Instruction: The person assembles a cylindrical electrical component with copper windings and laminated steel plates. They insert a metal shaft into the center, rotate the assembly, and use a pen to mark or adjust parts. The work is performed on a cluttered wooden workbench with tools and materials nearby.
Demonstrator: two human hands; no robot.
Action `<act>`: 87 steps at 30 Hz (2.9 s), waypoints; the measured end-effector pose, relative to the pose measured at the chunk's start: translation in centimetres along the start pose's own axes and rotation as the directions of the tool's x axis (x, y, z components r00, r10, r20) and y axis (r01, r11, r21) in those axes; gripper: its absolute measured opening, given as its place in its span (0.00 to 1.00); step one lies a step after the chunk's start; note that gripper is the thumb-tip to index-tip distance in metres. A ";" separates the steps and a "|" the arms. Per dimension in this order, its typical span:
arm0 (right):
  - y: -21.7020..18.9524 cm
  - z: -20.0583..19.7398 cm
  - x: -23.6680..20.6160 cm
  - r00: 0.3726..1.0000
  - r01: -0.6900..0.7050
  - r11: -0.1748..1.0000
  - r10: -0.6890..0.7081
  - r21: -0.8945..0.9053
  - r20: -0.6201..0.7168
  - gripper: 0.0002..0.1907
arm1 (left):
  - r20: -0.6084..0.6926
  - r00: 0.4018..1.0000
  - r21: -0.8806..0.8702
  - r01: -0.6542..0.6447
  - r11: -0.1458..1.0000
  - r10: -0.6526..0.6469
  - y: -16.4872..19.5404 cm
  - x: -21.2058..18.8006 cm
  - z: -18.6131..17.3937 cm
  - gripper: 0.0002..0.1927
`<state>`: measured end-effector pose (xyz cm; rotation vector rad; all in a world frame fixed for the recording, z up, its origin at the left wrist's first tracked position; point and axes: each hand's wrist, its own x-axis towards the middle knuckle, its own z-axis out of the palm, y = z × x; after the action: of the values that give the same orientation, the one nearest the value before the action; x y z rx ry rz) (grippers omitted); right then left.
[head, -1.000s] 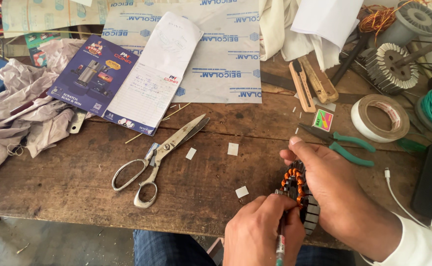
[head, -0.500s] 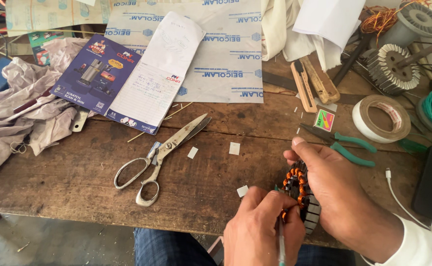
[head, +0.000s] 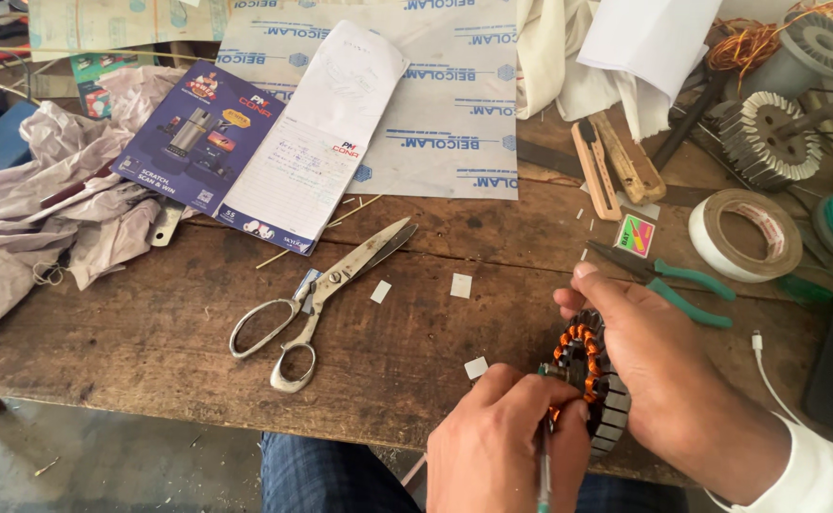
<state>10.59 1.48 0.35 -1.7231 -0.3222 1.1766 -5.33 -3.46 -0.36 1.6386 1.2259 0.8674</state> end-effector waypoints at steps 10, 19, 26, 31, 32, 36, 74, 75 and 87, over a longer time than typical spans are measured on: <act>-0.2 0.1 -0.9 1.000 0.002 0.999 -0.003 -0.050 -0.020 0.14 | 0.049 0.999 0.100 -0.001 0.995 -0.003 0.3 0.7 0.3 0.08; -0.2 0.1 -0.7 1.000 0.000 0.999 -0.001 -0.034 -0.031 0.14 | -0.087 0.984 0.202 -0.134 0.970 0.154 0.2 0.6 1.6 0.07; -0.1 0.0 -0.9 1.000 0.004 1.000 -0.004 -0.029 -0.018 0.13 | 0.036 0.997 0.045 0.068 0.997 -0.070 0.3 0.6 0.7 0.07; 0.1 -0.3 -0.6 0.999 -0.025 1.000 0.025 -0.016 -0.020 0.13 | 0.051 0.979 0.070 0.196 0.978 -0.199 1.3 0.9 0.5 0.09; 0.1 -0.3 -0.6 0.999 -0.027 1.000 0.026 -0.009 -0.020 0.13 | 0.034 0.980 0.058 0.195 0.979 -0.197 1.4 1.0 0.6 0.09; 0.1 -0.3 -0.8 1.000 -0.013 1.000 0.013 -0.005 -0.015 0.13 | -0.008 0.976 0.062 0.218 0.974 -0.218 1.4 0.9 0.6 0.08; -0.4 -0.3 0.5 0.998 -0.061 0.997 0.061 -0.051 0.002 0.16 | 0.226 0.899 0.361 -0.435 0.825 0.376 -10.1 -2.1 1.1 0.09; -0.4 -0.3 0.4 0.997 -0.074 0.996 0.074 -0.055 -0.004 0.16 | 0.126 0.931 0.159 -0.360 0.919 0.343 -9.1 -1.8 0.9 0.07; -0.5 0.0 0.0 1.000 -0.005 0.999 0.005 -0.034 0.025 0.15 | 0.000 0.976 -0.284 -0.208 0.936 0.217 -0.7 0.9 0.0 0.07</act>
<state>10.79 1.75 0.77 -1.7403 -0.3552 1.2036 -5.32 -2.56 -1.03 1.5611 0.8656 1.0932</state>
